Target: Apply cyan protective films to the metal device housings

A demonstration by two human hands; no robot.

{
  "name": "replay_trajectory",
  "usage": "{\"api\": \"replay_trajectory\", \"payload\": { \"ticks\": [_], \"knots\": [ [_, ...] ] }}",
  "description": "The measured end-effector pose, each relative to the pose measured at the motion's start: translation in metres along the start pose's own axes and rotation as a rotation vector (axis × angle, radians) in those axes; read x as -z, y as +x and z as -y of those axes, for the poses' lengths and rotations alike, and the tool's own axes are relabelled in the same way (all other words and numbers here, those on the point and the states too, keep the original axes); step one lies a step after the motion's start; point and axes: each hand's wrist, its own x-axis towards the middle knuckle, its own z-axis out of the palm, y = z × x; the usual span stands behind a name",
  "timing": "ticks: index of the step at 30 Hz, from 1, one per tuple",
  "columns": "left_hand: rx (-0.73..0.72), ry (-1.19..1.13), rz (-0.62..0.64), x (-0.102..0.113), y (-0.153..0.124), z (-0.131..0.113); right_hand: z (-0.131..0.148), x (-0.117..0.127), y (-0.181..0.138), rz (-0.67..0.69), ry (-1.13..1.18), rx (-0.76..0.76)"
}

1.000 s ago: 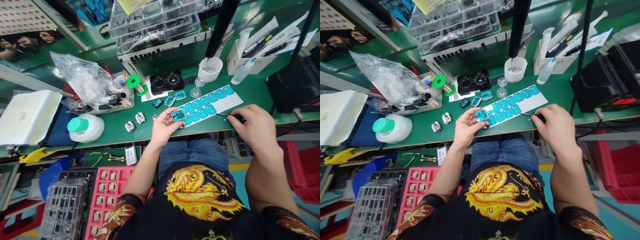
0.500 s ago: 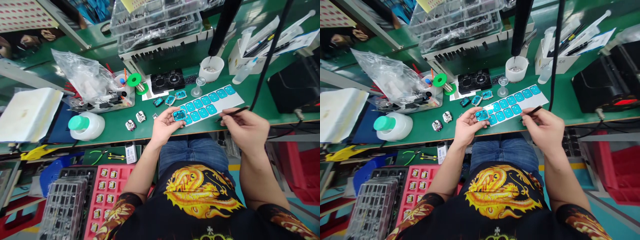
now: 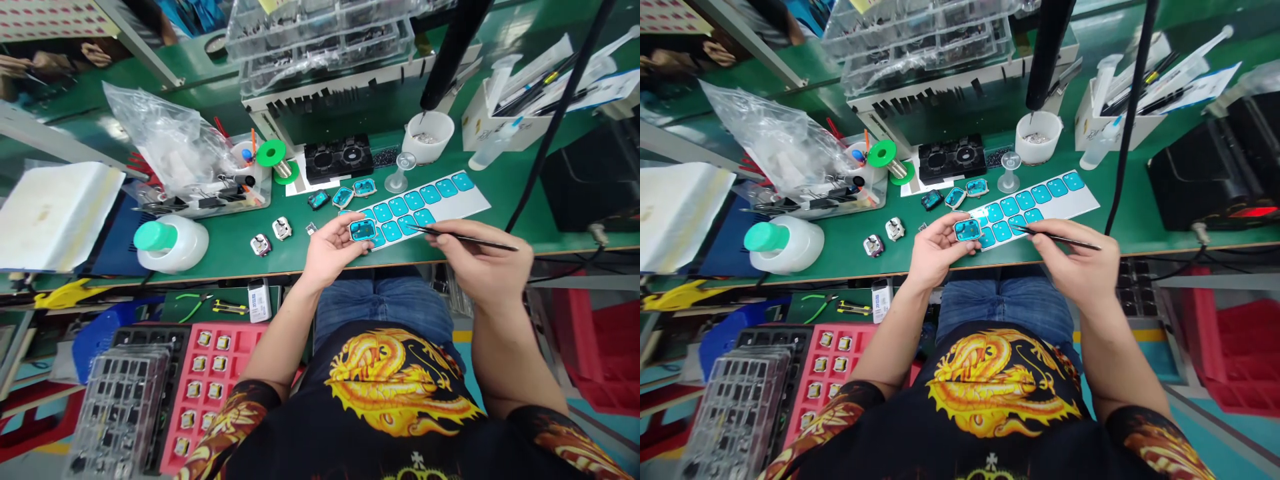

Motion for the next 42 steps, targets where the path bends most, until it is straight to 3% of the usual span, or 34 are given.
{"api": "replay_trajectory", "payload": {
  "ticks": [4, 9, 29, 42],
  "knots": [
    [0.037, 0.0, 0.059, 0.002, -0.001, -0.002, -0.002, -0.049, 0.003, 0.045, 0.284, 0.023],
    [0.037, -0.01, 0.094, 0.003, -0.002, -0.004, -0.01, -0.082, 0.006, 0.03, 0.326, 0.148],
    [0.071, 0.004, 0.09, 0.002, -0.002, -0.005, -0.011, -0.08, 0.006, 0.108, 0.304, 0.193],
    [0.083, 0.012, 0.08, 0.003, -0.002, -0.005, -0.013, -0.078, 0.006, 0.153, 0.298, 0.13]
  ]
}}
